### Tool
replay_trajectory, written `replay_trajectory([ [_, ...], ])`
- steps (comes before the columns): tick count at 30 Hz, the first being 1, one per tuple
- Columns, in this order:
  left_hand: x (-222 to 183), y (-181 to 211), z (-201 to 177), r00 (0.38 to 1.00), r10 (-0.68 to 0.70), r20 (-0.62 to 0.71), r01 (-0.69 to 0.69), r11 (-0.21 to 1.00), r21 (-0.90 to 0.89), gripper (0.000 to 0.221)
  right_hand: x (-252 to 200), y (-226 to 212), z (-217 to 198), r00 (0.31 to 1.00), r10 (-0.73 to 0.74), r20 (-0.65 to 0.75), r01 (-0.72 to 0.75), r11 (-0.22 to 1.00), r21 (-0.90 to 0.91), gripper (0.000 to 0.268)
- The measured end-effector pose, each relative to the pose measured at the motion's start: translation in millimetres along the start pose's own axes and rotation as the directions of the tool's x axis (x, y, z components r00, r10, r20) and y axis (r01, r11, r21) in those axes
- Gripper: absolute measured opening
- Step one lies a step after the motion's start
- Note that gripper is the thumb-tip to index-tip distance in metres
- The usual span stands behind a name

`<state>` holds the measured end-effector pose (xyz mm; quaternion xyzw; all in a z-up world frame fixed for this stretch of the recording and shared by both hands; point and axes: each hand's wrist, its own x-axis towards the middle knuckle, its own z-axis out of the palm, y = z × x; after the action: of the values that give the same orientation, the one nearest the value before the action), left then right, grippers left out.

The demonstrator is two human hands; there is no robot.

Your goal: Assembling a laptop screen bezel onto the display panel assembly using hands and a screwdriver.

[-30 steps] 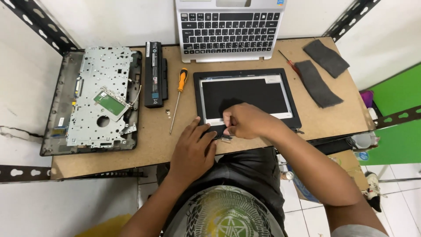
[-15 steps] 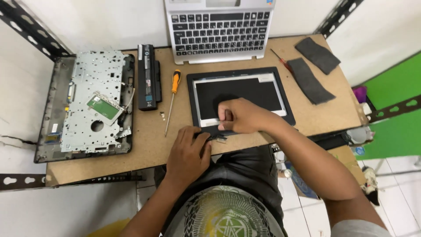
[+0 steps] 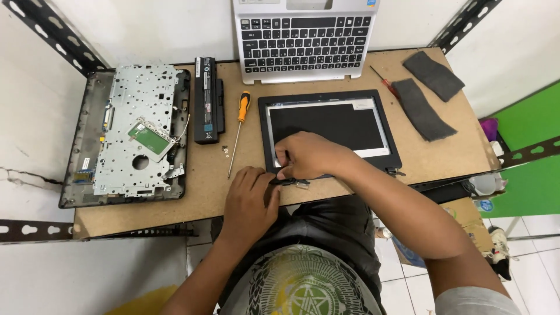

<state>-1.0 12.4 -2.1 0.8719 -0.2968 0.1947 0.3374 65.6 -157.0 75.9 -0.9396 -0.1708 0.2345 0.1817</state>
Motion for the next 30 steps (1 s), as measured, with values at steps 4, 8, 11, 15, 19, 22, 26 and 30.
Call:
replay_trajectory([
  [4, 2, -2, -3, 0.999, -0.015, 0.037, 0.016, 1.0, -0.022, 0.014, -2, -7, -2, 0.999, 0.047, 0.023, -0.047, 0.999, -0.026, 0.018],
  [8, 6, 1, -11, 0.997, -0.039, 0.069, 0.04, 0.999, -0.014, 0.013, 0, -11, -2, 0.998, 0.065, 0.015, -0.064, 0.996, -0.055, 0.019],
  [11, 8, 2, -13, 0.994, -0.048, 0.097, 0.049, 0.999, -0.006, 0.016, 2, -13, -3, 0.996, 0.083, 0.029, -0.081, 0.994, -0.071, 0.021],
  [15, 6, -3, -12, 0.982, -0.075, 0.173, 0.067, 0.997, 0.05, 0.023, 1, -25, -8, 0.991, 0.125, 0.048, -0.12, 0.988, -0.099, 0.021],
  [19, 5, 1, -15, 0.966, -0.108, 0.236, 0.092, 0.993, 0.077, 0.029, 10, -24, -7, 0.989, 0.124, 0.075, -0.112, 0.983, -0.146, 0.024],
  [22, 3, 7, -17, 0.946, -0.121, 0.3, 0.071, 0.982, 0.173, 0.04, 13, -26, -5, 0.989, 0.132, 0.07, -0.115, 0.972, -0.203, 0.028],
  [26, 1, 18, -16, 0.938, -0.135, 0.319, 0.053, 0.966, 0.253, 0.042, 14, -31, -6, 0.99, 0.115, 0.083, -0.096, 0.974, -0.204, 0.025],
  [30, 6, 17, -17, 0.945, -0.122, 0.305, 0.029, 0.956, 0.291, 0.041, 14, -33, -6, 0.991, 0.085, 0.1, -0.066, 0.982, -0.178, 0.02],
])
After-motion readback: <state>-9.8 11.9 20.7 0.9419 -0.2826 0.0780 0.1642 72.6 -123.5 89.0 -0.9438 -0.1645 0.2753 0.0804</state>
